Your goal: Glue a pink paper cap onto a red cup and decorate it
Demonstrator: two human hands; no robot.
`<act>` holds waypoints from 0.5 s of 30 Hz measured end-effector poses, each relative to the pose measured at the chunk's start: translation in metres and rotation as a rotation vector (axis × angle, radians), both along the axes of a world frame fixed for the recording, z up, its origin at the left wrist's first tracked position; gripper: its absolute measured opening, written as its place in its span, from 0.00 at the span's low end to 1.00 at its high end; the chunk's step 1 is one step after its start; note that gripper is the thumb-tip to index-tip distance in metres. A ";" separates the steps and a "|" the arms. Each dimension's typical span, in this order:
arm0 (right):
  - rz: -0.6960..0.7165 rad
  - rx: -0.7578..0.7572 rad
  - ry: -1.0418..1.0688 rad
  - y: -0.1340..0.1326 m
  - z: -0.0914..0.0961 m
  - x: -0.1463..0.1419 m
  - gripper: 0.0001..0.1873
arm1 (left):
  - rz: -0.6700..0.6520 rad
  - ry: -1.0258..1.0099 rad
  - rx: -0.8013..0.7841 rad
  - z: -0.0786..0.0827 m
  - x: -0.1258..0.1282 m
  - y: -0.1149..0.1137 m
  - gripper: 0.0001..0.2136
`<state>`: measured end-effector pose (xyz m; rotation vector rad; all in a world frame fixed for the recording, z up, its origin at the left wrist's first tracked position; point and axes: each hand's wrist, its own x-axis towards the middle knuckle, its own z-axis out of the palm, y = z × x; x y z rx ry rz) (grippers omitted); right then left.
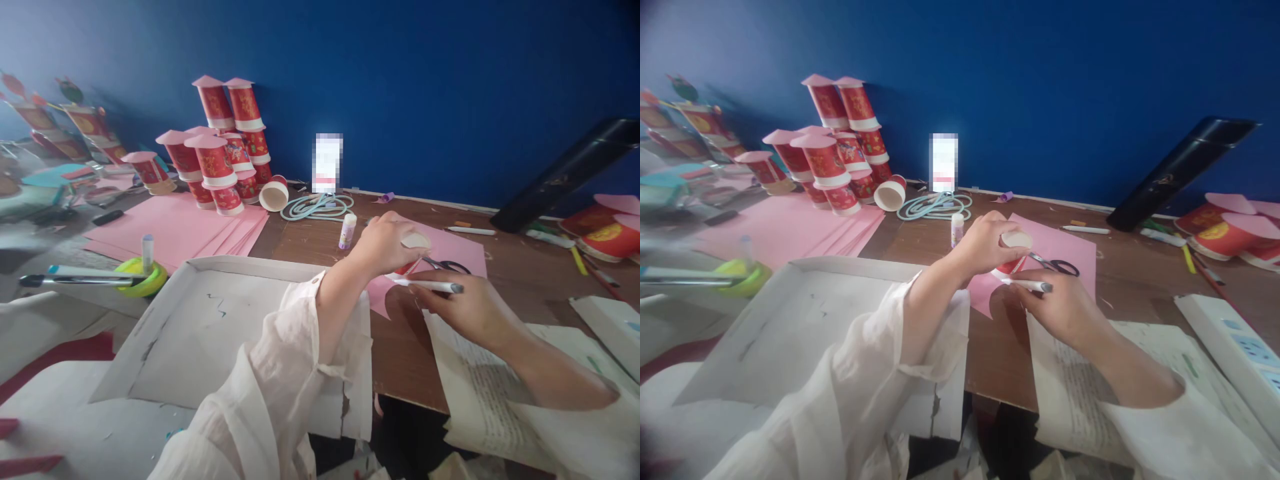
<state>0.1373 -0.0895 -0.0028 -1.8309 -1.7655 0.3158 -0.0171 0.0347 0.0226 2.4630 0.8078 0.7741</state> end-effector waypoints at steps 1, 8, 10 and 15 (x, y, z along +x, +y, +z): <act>0.005 0.010 0.009 -0.001 -0.002 0.002 0.13 | -0.002 -0.001 -0.001 0.000 0.000 0.000 0.18; -0.017 0.039 0.011 -0.006 -0.010 0.002 0.15 | 0.011 -0.013 -0.017 -0.003 0.001 0.002 0.20; -0.026 0.014 0.017 -0.009 -0.005 0.003 0.14 | 0.011 -0.016 -0.021 -0.003 0.001 0.002 0.20; -0.157 0.146 0.068 -0.020 0.023 0.029 0.08 | 0.020 -0.007 -0.045 0.000 0.000 0.000 0.19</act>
